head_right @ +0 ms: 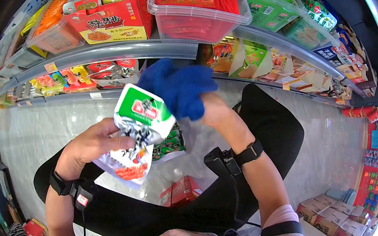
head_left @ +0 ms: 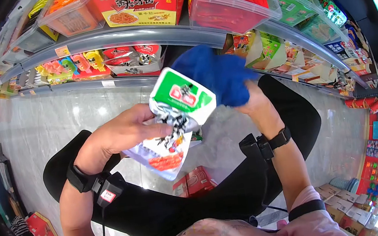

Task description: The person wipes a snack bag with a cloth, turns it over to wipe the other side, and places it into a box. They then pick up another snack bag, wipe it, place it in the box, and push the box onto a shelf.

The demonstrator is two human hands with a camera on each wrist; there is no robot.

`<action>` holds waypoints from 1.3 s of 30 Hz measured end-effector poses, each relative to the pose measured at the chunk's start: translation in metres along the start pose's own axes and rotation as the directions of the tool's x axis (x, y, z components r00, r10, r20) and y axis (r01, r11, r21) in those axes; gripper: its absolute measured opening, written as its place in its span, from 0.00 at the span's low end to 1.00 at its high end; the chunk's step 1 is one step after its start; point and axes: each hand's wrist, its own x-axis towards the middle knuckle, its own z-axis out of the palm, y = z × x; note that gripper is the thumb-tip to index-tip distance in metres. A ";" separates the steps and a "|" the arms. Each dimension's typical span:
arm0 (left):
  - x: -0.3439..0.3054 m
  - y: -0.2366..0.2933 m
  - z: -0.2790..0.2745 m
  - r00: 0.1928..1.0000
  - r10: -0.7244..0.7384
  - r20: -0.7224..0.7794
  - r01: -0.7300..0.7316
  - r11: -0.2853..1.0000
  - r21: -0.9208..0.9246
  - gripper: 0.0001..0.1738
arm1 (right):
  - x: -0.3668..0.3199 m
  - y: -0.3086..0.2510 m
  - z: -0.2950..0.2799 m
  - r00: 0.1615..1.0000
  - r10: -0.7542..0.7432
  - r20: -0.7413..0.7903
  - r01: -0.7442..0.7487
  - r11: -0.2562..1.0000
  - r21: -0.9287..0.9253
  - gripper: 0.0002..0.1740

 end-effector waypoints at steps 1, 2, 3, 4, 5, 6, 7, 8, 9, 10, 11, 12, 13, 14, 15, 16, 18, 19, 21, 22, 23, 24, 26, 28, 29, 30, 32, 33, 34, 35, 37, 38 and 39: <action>-0.001 -0.001 -0.002 0.996 -0.049 0.075 0.045 0.998 0.047 0.17 | 0.009 -0.022 0.018 1.000 0.001 0.000 -0.001 1.000 0.000 0.19; 0.001 -0.009 -0.007 0.991 -0.051 0.128 0.028 0.984 0.176 0.17 | 0.015 -0.049 0.039 0.944 0.331 0.009 -0.317 0.911 -0.263 0.21; 0.002 -0.007 -0.004 0.986 0.006 0.168 -0.048 0.967 0.248 0.17 | 0.025 -0.071 0.059 0.785 0.616 -0.069 -0.562 0.662 -0.496 0.22; 0.005 -0.008 -0.002 0.981 -0.073 0.177 0.010 0.942 0.335 0.17 | 0.032 -0.077 0.066 0.756 0.654 0.018 -0.588 0.691 -0.420 0.26; 0.008 -0.009 -0.001 0.972 -0.152 0.180 0.064 0.905 0.420 0.17 | 0.027 -0.065 0.073 0.755 0.656 0.018 -0.590 0.690 -0.419 0.26; 0.009 -0.012 0.001 0.972 -0.152 0.180 0.064 0.906 0.419 0.17 | 0.017 -0.045 0.081 0.927 0.369 -0.064 -0.361 0.833 -0.420 0.27; 0.009 -0.015 0.004 0.984 -0.095 0.149 0.035 0.930 0.366 0.17 | 0.014 -0.035 0.088 0.989 0.038 -0.141 -0.098 0.891 -0.444 0.28; 0.009 -0.016 0.006 0.993 -0.041 0.114 0.003 0.949 0.315 0.16 | 0.015 -0.031 0.091 0.989 0.038 -0.143 -0.098 0.891 -0.443 0.28; 0.008 -0.013 0.007 0.992 -0.042 0.117 0.004 0.949 0.315 0.16 | 0.018 -0.029 0.094 0.990 -0.019 -0.139 -0.064 0.821 -0.567 0.26; 0.007 -0.006 0.008 0.986 -0.091 0.138 0.044 0.949 0.313 0.16 | 0.021 -0.028 0.095 0.989 -0.073 -0.125 -0.031 0.733 -0.680 0.24; 0.007 -0.002 0.009 0.977 -0.139 0.160 0.084 0.947 0.310 0.16 | 0.025 -0.031 0.096 0.989 -0.072 -0.126 -0.033 0.733 -0.680 0.24; 0.008 -0.006 0.015 0.985 -0.058 0.160 0.025 0.979 0.202 0.15 | 0.030 -0.038 0.099 0.979 -0.017 -0.203 -0.114 0.779 -0.616 0.21; 0.009 -0.006 0.015 0.985 -0.059 0.161 0.026 0.979 0.201 0.15 | 0.034 -0.041 0.100 0.961 0.043 -0.273 -0.191 0.817 -0.544 0.18; 0.010 -0.004 0.013 0.979 -0.108 0.172 0.064 0.967 0.247 0.15 | 0.036 -0.037 0.101 0.965 -0.103 -0.242 -0.087 0.745 -0.662 0.15; 0.011 -0.003 0.012 0.971 -0.157 0.179 0.100 0.951 0.292 0.15 | 0.036 -0.034 0.100 0.965 -0.102 -0.240 -0.086 0.745 -0.662 0.15; 0.014 -0.016 0.013 0.983 -0.075 0.169 0.029 0.964 0.263 0.14 | 0.036 -0.031 0.099 0.965 -0.129 -0.230 -0.071 0.711 -0.699 0.15; 0.013 -0.019 0.017 0.989 0.007 0.149 -0.042 0.971 0.237 0.12 | 0.036 -0.031 0.099 0.963 -0.157 -0.218 -0.056 0.676 -0.735 0.14; 0.014 -0.019 0.018 0.988 0.087 0.128 -0.113 0.971 0.212 0.12 | 0.036 -0.033 0.099 0.956 -0.113 -0.272 -0.118 0.699 -0.705 0.13; 0.013 -0.015 0.014 0.992 0.050 0.113 -0.076 0.969 0.237 0.12 | 0.036 -0.034 0.098 0.944 -0.066 -0.323 -0.179 0.718 -0.672 0.14; 0.011 -0.013 0.012 0.995 0.013 0.096 -0.037 0.965 0.260 0.13 | 0.037 -0.034 0.095 0.942 -0.215 -0.257 -0.084 0.592 -0.801 0.12; 0.010 -0.012 0.013 0.996 0.013 0.092 -0.037 0.965 0.259 0.13 | 0.038 -0.034 0.093 0.923 -0.348 -0.165 0.004 0.436 -0.900 0.10; 0.009 -0.010 0.015 0.992 0.087 0.097 -0.101 0.984 0.149 0.13 | 0.037 -0.033 0.092 0.903 -0.337 -0.267 -0.023 0.581 -0.814 0.08; 0.011 -0.019 0.015 0.978 0.196 0.064 -0.201 0.976 0.082 0.13 | 0.042 -0.037 0.080 0.888 -0.074 -0.454 -0.351 0.529 -0.773 0.08; 0.011 -0.016 0.016 0.978 0.209 -0.017 -0.209 0.978 0.002 0.13 | 0.047 -0.032 0.057 0.780 0.230 -0.583 -0.383 0.911 -0.153 0.10; 0.010 -0.013 0.017 0.972 0.213 -0.095 -0.221 0.972 -0.076 0.14 | 0.048 -0.025 0.045 0.823 0.237 -0.516 0.055 0.871 0.489 0.11; 0.009 -0.010 0.015 0.977 0.162 -0.138 -0.181 0.973 -0.142 0.14 | 0.053 -0.039 0.045 0.939 0.204 -0.277 0.086 0.641 0.763 0.13; 0.010 -0.007 0.013 0.948 0.175 -0.265 -0.252 0.923 -0.290 0.15 | 0.057 -0.054 0.051 0.946 0.225 -0.236 0.085 0.530 0.844 0.15; 0.010 -0.006 0.011 0.921 0.202 -0.334 -0.317 0.886 -0.338 0.15 | 0.055 -0.055 0.051 0.952 0.229 -0.205 0.079 0.463 0.883 0.16; 0.012 -0.008 0.010 0.876 0.248 -0.413 -0.399 0.854 -0.335 0.15 | 0.051 -0.050 0.054 0.952 0.228 -0.204 0.079 0.461 0.884 0.16; 0.016 -0.011 0.009 0.833 0.291 -0.470 -0.476 0.810 -0.342 0.15 | 0.044 -0.041 0.057 0.957 0.199 -0.214 0.057 0.591 0.805 0.17; 0.017 -0.013 0.008 0.776 0.359 -0.518 -0.576 0.738 -0.351 0.15 | 0.031 -0.028 0.065 0.962 0.167 -0.214 0.035 0.706 0.707 0.19; 0.018 -0.013 0.009 0.774 0.360 -0.520 -0.578 0.738 -0.349 0.15 | 0.023 -0.025 0.071 0.985 -0.042 -0.166 0.052 0.997 0.057 0.21; 0.019 -0.013 0.013 0.777 0.321 -0.542 -0.543 0.777 -0.319 0.15 | 0.017 -0.023 0.076 0.986 -0.167 0.010 0.137 0.776 -0.616 0.25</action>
